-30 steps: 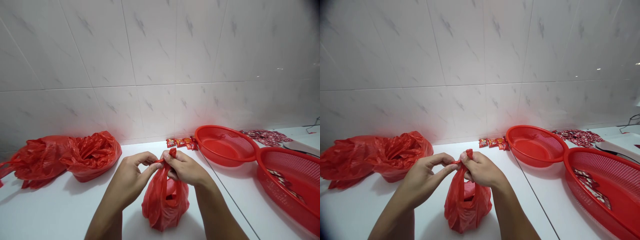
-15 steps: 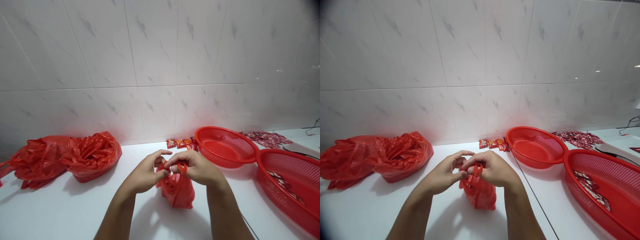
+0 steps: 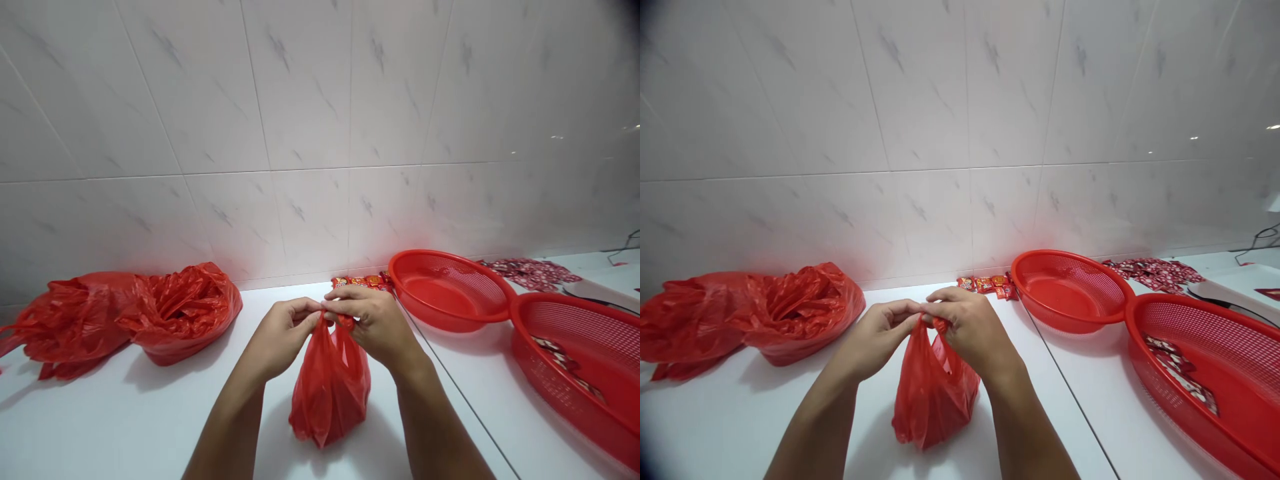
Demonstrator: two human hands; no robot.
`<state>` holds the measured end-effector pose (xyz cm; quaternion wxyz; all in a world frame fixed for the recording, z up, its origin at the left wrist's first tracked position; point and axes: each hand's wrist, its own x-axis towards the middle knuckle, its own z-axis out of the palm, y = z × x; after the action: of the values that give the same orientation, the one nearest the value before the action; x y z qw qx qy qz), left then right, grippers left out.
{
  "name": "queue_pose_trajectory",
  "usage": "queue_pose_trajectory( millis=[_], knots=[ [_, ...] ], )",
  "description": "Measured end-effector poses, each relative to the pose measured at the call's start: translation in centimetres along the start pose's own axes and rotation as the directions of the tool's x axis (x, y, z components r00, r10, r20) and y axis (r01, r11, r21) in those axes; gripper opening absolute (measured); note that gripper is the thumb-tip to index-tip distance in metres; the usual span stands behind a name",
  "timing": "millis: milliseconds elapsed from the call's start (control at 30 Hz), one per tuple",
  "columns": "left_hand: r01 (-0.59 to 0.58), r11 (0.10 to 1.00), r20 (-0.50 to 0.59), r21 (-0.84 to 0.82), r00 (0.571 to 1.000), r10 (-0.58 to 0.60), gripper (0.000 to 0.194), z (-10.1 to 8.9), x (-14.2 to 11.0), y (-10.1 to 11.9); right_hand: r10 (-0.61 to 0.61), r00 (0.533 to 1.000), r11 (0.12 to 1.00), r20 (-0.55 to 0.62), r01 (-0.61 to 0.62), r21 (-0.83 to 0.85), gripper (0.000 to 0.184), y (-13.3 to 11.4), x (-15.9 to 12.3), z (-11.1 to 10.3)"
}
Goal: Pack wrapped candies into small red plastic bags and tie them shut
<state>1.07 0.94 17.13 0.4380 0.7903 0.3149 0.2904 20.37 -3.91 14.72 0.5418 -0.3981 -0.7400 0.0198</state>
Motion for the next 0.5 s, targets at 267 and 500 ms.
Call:
queue_pose_trajectory(
  millis=[267,500],
  knots=[
    [0.515,0.65,-0.255,0.559,0.853,-0.456,0.019,-4.0,1.0,-4.8,0.745,0.61,0.661,0.268,-0.622,-0.42,0.039,7.0,-1.3,-2.8],
    [0.347,0.796,-0.275,0.496,0.932,-0.236,0.027,-4.0,-0.1,-2.3,0.625,0.691,0.773,0.364,-0.615,-0.159,0.036,4.8,-1.3,-4.6]
  ],
)
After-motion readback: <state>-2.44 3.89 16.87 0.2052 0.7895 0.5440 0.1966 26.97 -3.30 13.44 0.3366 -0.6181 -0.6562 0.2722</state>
